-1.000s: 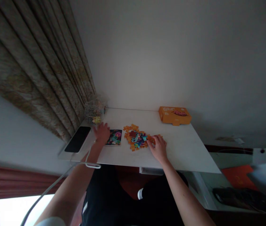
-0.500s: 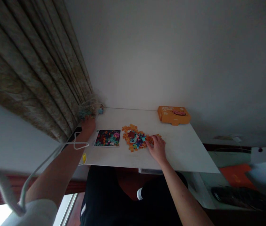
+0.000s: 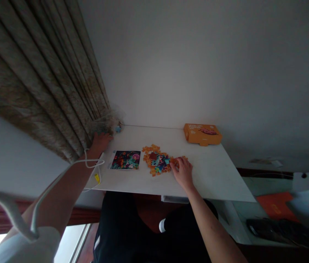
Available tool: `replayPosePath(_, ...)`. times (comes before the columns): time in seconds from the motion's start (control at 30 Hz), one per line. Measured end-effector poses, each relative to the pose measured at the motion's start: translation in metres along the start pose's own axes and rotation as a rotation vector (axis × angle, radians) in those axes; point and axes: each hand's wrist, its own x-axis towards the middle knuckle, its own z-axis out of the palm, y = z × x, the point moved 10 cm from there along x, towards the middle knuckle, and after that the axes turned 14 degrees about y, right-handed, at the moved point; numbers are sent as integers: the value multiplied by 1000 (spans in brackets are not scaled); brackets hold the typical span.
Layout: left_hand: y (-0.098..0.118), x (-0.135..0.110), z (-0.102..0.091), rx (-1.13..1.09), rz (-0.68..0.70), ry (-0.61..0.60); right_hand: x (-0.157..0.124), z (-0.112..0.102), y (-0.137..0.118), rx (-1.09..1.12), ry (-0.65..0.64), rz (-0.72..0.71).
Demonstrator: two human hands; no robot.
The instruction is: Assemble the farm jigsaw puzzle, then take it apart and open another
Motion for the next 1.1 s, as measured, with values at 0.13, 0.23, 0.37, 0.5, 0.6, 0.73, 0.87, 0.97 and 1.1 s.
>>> replayPosePath(0.13,5,10,-5,-2,13,17,-1,2,2,-10,-21,4)
replayPosePath(0.23,15,9,-9,3,-7,48,-1,2,3,-12,-19,4)
replayPosePath(0.37,47,-17,-9,-1,-50,115,0,1,2,-8,-11,2)
replayPosePath(0.5,102,-72,14,-88,-56,48,0,0,-7,16,-31,-57)
replayPosePath(0.6,127,-107,34,-170,-95,-44,0,-1,-14,52,-42,-100)
replayPosePath(0.73,116,-112,42,-179,-138,-49,-1,0,-14,78,-47,-92)
replayPosePath(0.87,86,-95,43,-172,-165,-53,-1,5,-10,65,-62,-74)
replayPosePath(0.97,85,-88,33,-190,-185,11,0,7,-9,61,-67,-70)
replayPosePath(1.1,153,-108,-1,-406,-60,123,0,6,-9,53,-66,-67)
